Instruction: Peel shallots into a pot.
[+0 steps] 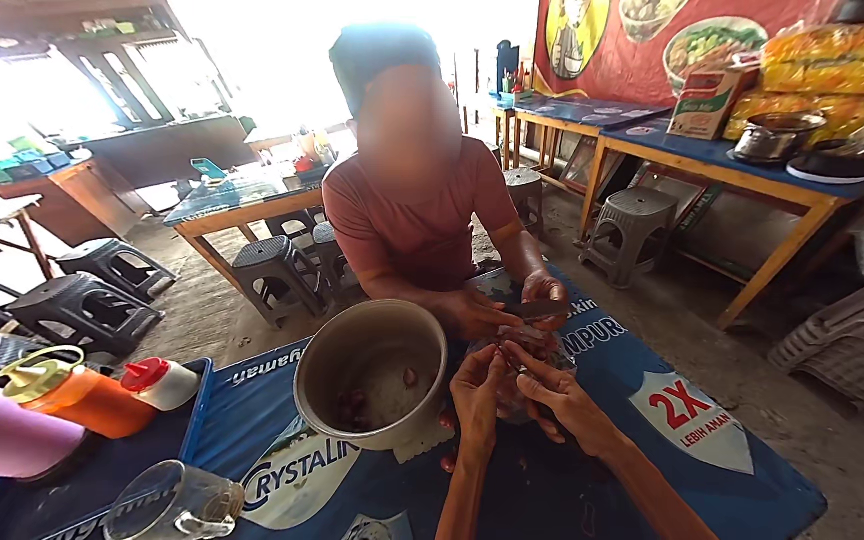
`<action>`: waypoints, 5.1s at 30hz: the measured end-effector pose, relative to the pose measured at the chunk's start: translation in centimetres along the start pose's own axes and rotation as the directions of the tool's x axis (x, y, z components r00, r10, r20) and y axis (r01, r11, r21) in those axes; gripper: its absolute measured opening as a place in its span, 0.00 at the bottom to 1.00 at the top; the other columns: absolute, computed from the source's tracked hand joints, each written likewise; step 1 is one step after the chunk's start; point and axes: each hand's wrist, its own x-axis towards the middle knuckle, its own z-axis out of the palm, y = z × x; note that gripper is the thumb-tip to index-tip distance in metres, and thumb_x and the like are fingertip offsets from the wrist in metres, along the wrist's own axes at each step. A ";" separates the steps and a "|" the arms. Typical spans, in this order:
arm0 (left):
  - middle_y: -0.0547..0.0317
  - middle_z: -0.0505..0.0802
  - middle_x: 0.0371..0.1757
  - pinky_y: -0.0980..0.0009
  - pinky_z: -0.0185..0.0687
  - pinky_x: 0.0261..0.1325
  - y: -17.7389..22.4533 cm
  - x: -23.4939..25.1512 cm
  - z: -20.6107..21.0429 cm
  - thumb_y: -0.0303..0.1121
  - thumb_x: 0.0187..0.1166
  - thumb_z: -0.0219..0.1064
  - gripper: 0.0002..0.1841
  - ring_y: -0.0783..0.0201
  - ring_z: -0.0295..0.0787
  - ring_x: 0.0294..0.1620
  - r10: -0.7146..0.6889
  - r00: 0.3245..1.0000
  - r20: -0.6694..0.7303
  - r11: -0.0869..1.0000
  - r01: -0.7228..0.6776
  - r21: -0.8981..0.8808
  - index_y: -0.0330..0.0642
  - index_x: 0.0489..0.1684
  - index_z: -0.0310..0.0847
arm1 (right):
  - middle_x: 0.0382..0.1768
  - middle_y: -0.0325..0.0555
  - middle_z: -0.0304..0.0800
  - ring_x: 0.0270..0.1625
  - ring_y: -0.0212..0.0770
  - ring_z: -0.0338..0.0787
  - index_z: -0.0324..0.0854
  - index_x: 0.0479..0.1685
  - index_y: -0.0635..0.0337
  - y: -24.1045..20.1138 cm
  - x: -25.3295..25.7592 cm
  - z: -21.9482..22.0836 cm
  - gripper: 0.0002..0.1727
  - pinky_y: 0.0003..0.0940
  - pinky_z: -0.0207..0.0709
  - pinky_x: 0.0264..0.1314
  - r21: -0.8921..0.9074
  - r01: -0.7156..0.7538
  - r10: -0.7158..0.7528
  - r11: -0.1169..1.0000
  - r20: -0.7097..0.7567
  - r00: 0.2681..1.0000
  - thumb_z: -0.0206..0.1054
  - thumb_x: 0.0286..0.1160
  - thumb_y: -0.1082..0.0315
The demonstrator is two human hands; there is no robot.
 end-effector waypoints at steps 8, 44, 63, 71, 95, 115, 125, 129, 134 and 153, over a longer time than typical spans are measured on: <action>0.53 0.95 0.40 0.76 0.91 0.49 -1.2 -0.3 0.4 0.15 0.74 0.69 0.08 0.72 0.93 0.39 0.194 0.981 -0.028 0.979 -0.191 0.069 0.23 0.48 0.85 | 0.20 0.36 0.75 0.09 0.29 0.67 0.65 0.90 0.48 0.2 0.4 0.5 0.28 0.22 0.64 0.08 0.034 -0.028 0.030 0.999 -0.061 0.998 0.55 0.90 0.64; 0.54 0.93 0.35 0.73 0.89 0.45 0.3 0.6 -0.3 0.27 0.92 0.51 0.14 0.67 0.92 0.34 -0.296 0.955 0.034 0.927 0.295 -0.233 0.29 0.49 0.84 | 0.18 0.33 0.71 0.09 0.24 0.67 0.65 0.86 0.45 -0.1 0.3 0.5 0.24 0.17 0.64 0.08 0.439 -0.222 0.210 0.870 0.077 0.975 0.44 0.94 0.60; 0.54 0.94 0.43 0.74 0.89 0.46 0.9 0.9 -0.9 0.29 0.92 0.49 0.13 0.67 0.93 0.39 -0.389 0.920 0.053 0.847 0.380 -0.371 0.34 0.52 0.82 | 0.23 0.37 0.78 0.11 0.28 0.68 0.60 0.91 0.54 -0.2 0.6 0.1 0.30 0.23 0.65 0.11 -0.181 0.038 -0.067 0.983 -0.153 0.986 0.55 0.90 0.64; 0.54 0.94 0.34 0.73 0.88 0.39 0.3 0.9 -0.8 0.33 0.92 0.52 0.16 0.67 0.91 0.31 -0.406 0.913 0.049 0.880 0.405 -0.249 0.33 0.44 0.85 | 0.22 0.35 0.78 0.11 0.28 0.70 0.61 0.91 0.49 -0.2 0.6 -0.5 0.31 0.22 0.66 0.11 -0.083 0.050 -0.048 0.995 0.028 0.998 0.56 0.88 0.64; 0.66 0.87 0.22 0.79 0.81 0.33 0.7 0.3 -1.2 0.30 0.90 0.54 0.17 0.75 0.83 0.24 -0.133 0.975 0.176 0.968 0.090 0.236 0.35 0.33 0.88 | 0.28 0.34 0.86 0.13 0.24 0.71 0.74 0.83 0.53 0.5 0.6 -0.6 0.25 0.20 0.67 0.13 -0.268 0.108 -0.122 0.957 -0.039 0.992 0.59 0.87 0.65; 0.61 0.92 0.28 0.75 0.89 0.38 0.1 0.6 -1.6 0.32 0.94 0.47 0.20 0.71 0.90 0.29 -0.092 0.972 0.217 0.983 0.053 0.179 0.32 0.38 0.85 | 0.25 0.35 0.79 0.12 0.27 0.69 0.64 0.90 0.46 -0.2 -0.2 -1.1 0.30 0.20 0.65 0.10 0.025 -0.054 0.052 0.998 0.080 0.995 0.56 0.88 0.63; 0.63 0.90 0.27 0.77 0.87 0.36 -0.1 0.8 -1.9 0.31 0.93 0.48 0.19 0.75 0.88 0.28 -0.044 0.974 0.224 0.965 -0.017 0.262 0.33 0.39 0.85 | 0.18 0.35 0.74 0.09 0.27 0.67 0.69 0.87 0.51 -0.1 -0.1 -0.8 0.27 0.22 0.65 0.09 0.053 -0.112 0.113 0.992 -0.004 0.994 0.54 0.90 0.63; 0.62 0.91 0.28 0.76 0.88 0.38 -0.4 0.9 -1.8 0.31 0.94 0.46 0.20 0.73 0.89 0.29 -0.051 0.974 0.222 0.983 0.010 0.183 0.32 0.42 0.85 | 0.16 0.36 0.72 0.09 0.28 0.67 0.67 0.88 0.48 -0.1 0.0 -1.0 0.27 0.21 0.64 0.08 0.196 -0.175 0.176 0.965 0.012 0.984 0.52 0.91 0.61; 0.59 0.92 0.38 0.76 0.87 0.43 -0.2 0.8 -1.7 0.31 0.90 0.55 0.14 0.72 0.89 0.36 -0.036 0.967 0.252 0.984 -0.009 0.176 0.29 0.56 0.83 | 0.16 0.36 0.73 0.09 0.28 0.68 0.68 0.87 0.50 0.1 0.1 -1.0 0.26 0.21 0.64 0.08 0.199 -0.138 0.142 0.970 -0.005 0.990 0.53 0.91 0.63; 0.59 0.93 0.44 0.75 0.86 0.49 -0.3 1.0 -2.2 0.30 0.93 0.46 0.19 0.72 0.89 0.41 0.002 0.945 0.327 0.982 -0.064 0.179 0.30 0.64 0.82 | 0.16 0.35 0.71 0.09 0.28 0.67 0.66 0.89 0.49 -0.4 0.1 -1.2 0.27 0.21 0.63 0.08 0.171 -0.084 0.100 0.982 -0.086 0.991 0.52 0.92 0.63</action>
